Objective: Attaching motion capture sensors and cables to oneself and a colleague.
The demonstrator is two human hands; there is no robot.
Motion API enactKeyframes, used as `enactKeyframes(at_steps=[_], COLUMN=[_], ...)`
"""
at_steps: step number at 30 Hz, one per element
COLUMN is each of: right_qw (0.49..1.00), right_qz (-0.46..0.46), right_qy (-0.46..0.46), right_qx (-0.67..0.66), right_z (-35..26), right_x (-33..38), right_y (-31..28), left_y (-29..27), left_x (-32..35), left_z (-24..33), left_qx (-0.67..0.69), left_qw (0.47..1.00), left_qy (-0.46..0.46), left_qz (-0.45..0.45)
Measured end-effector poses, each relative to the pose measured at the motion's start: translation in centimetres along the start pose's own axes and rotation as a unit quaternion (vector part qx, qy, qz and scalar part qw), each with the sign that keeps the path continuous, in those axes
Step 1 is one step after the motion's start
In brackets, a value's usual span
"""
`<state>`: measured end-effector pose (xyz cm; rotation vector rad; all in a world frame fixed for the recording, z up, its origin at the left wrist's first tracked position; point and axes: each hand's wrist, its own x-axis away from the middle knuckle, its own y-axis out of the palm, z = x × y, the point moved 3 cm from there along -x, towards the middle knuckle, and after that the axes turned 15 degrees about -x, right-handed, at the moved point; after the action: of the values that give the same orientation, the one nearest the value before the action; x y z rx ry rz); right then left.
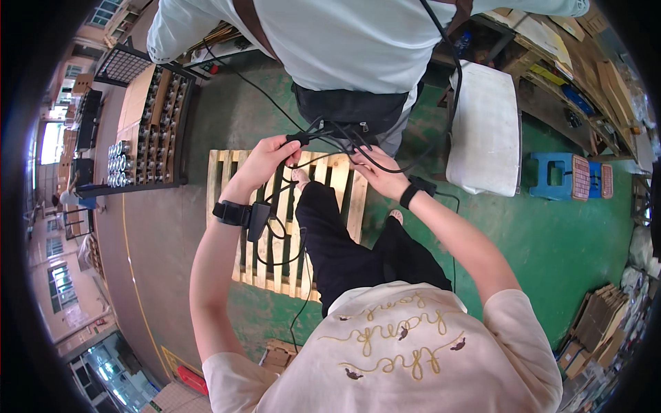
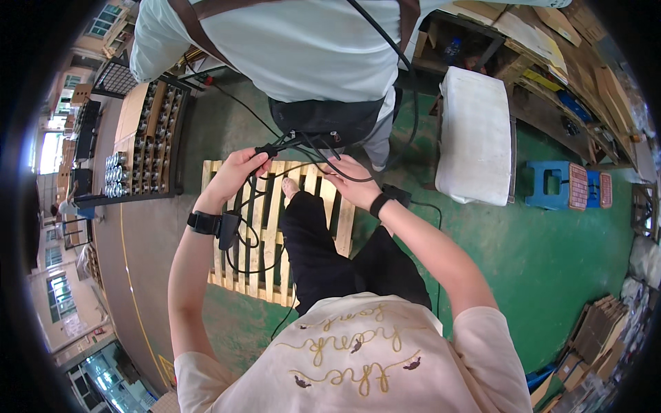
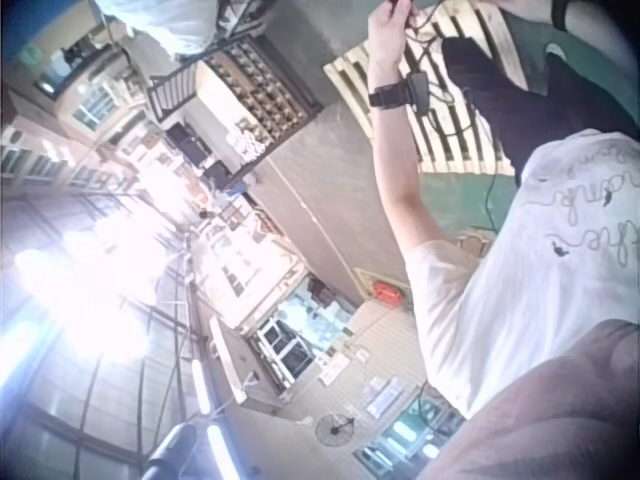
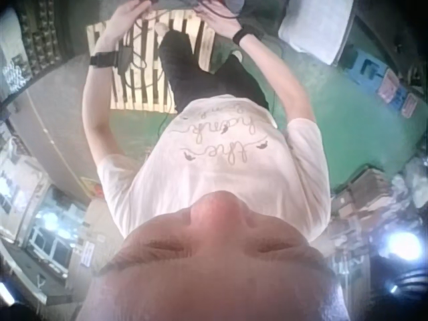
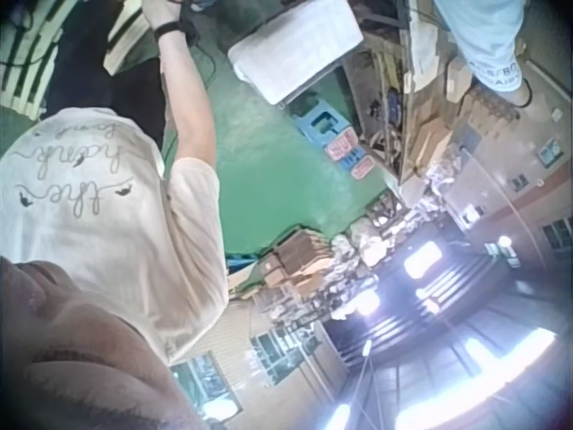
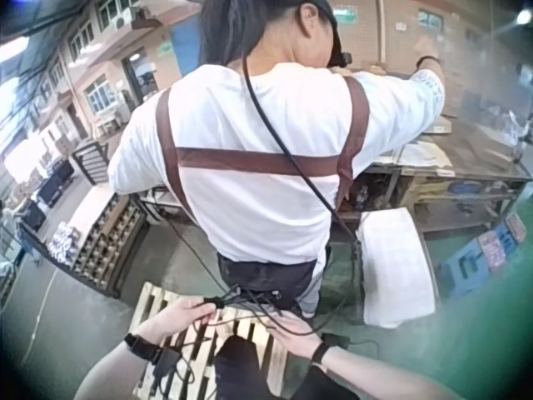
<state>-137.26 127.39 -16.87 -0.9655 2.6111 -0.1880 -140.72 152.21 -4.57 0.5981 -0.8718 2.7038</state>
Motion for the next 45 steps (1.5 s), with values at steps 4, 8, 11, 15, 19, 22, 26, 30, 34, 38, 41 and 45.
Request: enactKeyframes(at_steps=[4, 8, 11, 15, 19, 22, 26, 30, 34, 38, 41, 45], right_qw=[0.991, 0.989, 0.982, 0.954, 0.97, 0.988, 0.992, 0.907, 0.853, 0.779, 0.832, 0.936], right_qz=[0.071, 0.079, 0.078, 0.069, -0.038, -0.01, -0.045, -0.041, -0.094, -0.016, -0.029, -0.083], right_qy=[0.066, 0.068, 0.121, 0.201, 0.209, 0.134, 0.113, 0.243, 0.314, 0.418, 0.379, 0.336], right_qx=[-0.097, -0.104, -0.123, -0.212, -0.116, -0.071, -0.045, -0.342, -0.406, -0.467, -0.404, -0.066], right_z=[-2.8, -2.9, -3.1, -2.2, -3.3, -3.9, -4.8, -7.6, -11.6, -13.1, -14.0, -15.8], right_x=[0.2, 1.5, 1.8, 2.2, 2.2, 2.0, 2.6, 3.8, 2.7, 2.5, 3.0, 1.6], right_y=[-2.4, -3.7, -3.6, -4.0, -5.2, -5.3, -5.2, -2.9, -1.1, -0.9, -1.5, -2.2], left_y=[-0.2, 0.3, 0.7, 1.3, 1.6, 2.0, 2.1, 2.8, 4.2, 5.1, 5.4, 5.3], left_x=[-0.2, -0.4, 0.0, 0.5, 1.2, 1.2, 1.4, 1.8, 2.9, 3.5, 3.7, 4.1], left_z=[-1.0, -0.4, -0.6, 0.5, 1.9, 1.8, 1.5, 1.8, 1.8, 0.8, -0.1, -0.5], left_qx=[0.04, 0.031, 0.053, 0.081, 0.077, 0.087, 0.052, 0.073, 0.077, -0.009, 0.038, 0.029], left_qw=[0.999, 0.999, 0.999, 0.997, 0.997, 0.996, 0.998, 0.997, 0.992, 0.984, 0.975, 0.974], left_qy=[-0.004, -0.013, 0.001, 0.011, 0.023, 0.013, 0.032, 0.022, 0.034, 0.066, 0.07, 0.042], left_qz=[-0.009, -0.016, -0.004, -0.013, -0.016, -0.013, 0.008, 0.019, 0.089, 0.166, 0.209, 0.219])
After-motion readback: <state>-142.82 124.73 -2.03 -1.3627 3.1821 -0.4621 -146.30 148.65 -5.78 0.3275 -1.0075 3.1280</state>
